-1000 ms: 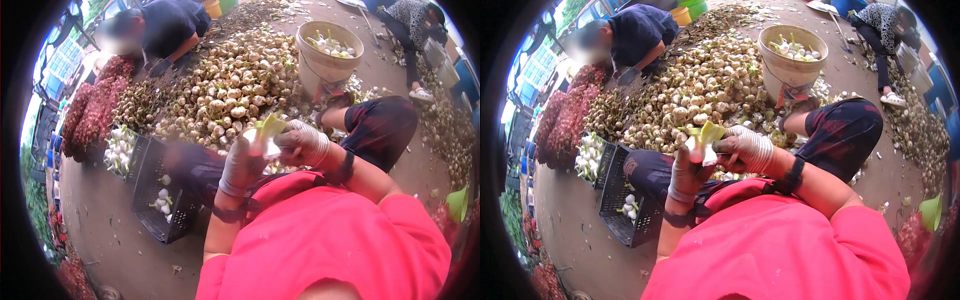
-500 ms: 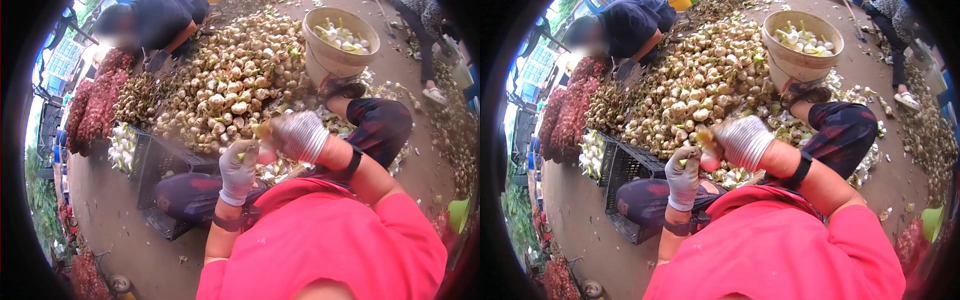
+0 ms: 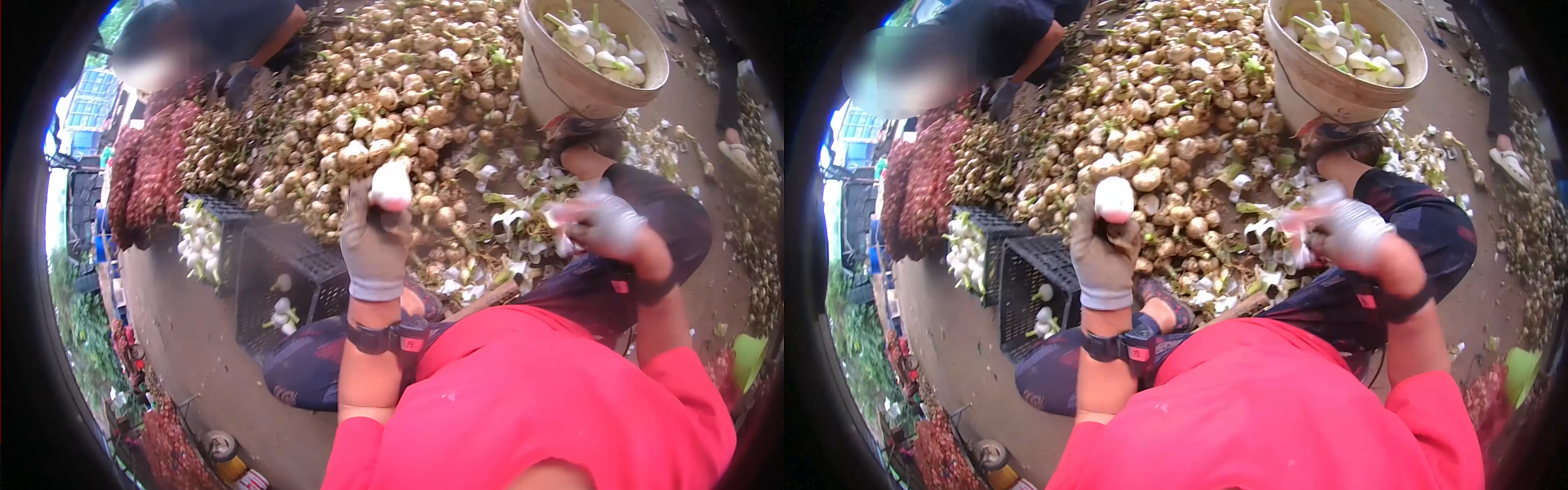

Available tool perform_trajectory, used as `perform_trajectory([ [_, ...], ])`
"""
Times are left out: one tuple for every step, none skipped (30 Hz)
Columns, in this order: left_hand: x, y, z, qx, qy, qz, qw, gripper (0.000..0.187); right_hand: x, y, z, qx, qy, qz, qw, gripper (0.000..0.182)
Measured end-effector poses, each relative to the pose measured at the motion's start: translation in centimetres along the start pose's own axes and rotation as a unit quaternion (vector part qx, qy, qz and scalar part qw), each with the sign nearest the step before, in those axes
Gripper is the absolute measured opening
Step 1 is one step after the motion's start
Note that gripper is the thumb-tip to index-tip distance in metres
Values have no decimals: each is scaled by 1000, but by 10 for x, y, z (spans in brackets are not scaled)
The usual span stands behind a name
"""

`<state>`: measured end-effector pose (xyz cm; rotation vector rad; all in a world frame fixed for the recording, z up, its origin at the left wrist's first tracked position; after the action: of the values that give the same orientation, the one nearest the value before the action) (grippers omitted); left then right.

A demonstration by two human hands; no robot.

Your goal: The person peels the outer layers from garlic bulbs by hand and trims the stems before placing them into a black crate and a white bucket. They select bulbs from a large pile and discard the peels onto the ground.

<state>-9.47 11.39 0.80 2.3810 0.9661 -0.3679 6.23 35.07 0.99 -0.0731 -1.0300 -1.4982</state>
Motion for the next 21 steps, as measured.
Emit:
perform_trajectory([
  [-3, -14, -26, 26, -51, 1, 998, 28, -25, -14, -17, 64, 145, -74, 984, 39],
  [-6, -28, -52, 53, -103, -2, 993, 26, -43, -20, -27, 130, 283, -145, 939, 41],
  [-11, -35, -92, 99, -154, -41, 982, 32, -24, -36, -27, 97, 204, -82, 971, 42],
  [-15, -40, -133, 142, -200, -86, 966, 39, -3, -53, -21, 60, 125, -16, 990, 43],
  [-19, -44, -173, 182, -238, -133, 945, 46, 1, -76, -14, -28, 144, 10, 989, 45],
  [-27, -36, -202, 248, -265, -171, 916, 50, 3, -101, -15, -114, 160, 36, 980, 47],
  [-35, -37, -198, 221, -279, -203, 912, 51, 12, -128, -21, -127, 131, 60, 981, 48],
  [-44, -35, -193, 195, -293, -236, 906, 51, 19, -159, -25, -142, 103, 85, 981, 49],
  [-48, -41, -168, 155, -314, -224, 910, 49, 11, -197, -43, -116, 100, 69, 986, 50],
  [-49, -45, -133, 113, -334, -211, 912, 47, -1, -233, -68, -87, 97, 55, 990, 52],
  [-42, -50, -90, 3, -391, -153, 907, 44, -12, -265, -92, -67, 69, 48, 994, 50],
  [-35, -48, -45, -106, -441, -93, 887, 41, -24, -297, -116, -48, 42, 41, 997, 48],
  [-20, -42, -15, -136, -470, -24, 872, 42, -45, -327, -149, 22, 77, 26, 996, 39],
  [-2, -34, 17, -166, -493, 48, 852, 43, -44, -333, -146, 28, 75, 30, 996, 39],
  [11, -24, 48, -185, -489, 49, 851, 46, -45, -328, -144, 46, 84, -2, 995, 35],
  [23, -16, 80, -201, -484, 47, 850, 49, -44, -321, -143, 61, 96, -33, 993, 31],
  [25, -15, 95, -194, -583, -1, 789, 53, -40, -315, -122, -43, 35, -28, 998, 32],
  [27, -14, 102, -183, -672, -50, 715, 58, -23, -291, -98, -106, -7, 12, 994, 32],
  [38, -19, 121, -209, -629, 7, 749, 69, -11, -270, -89, -130, -129, 62, 981, 33],
  [45, -24, 111, -193, -583, 27, 789, 71, 2, -248, -77, -153, -249, 111, 950, 33],
  [41, -23, 81, -161, -596, -6, 787, 72, 22, -222, -67, -107, -328, 94, 934, 37],
])
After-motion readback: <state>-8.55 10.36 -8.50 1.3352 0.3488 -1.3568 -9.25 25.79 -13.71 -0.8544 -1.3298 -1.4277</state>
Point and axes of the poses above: each hand's wrist, its own y-axis away from the middle knuckle, its own z-axis out of the back of the hand, x = y × z, the point moved 10 cm from there along -y, towards the middle knuckle, and after that the axes turned 9 degrees about z, right-handed, at the moved point
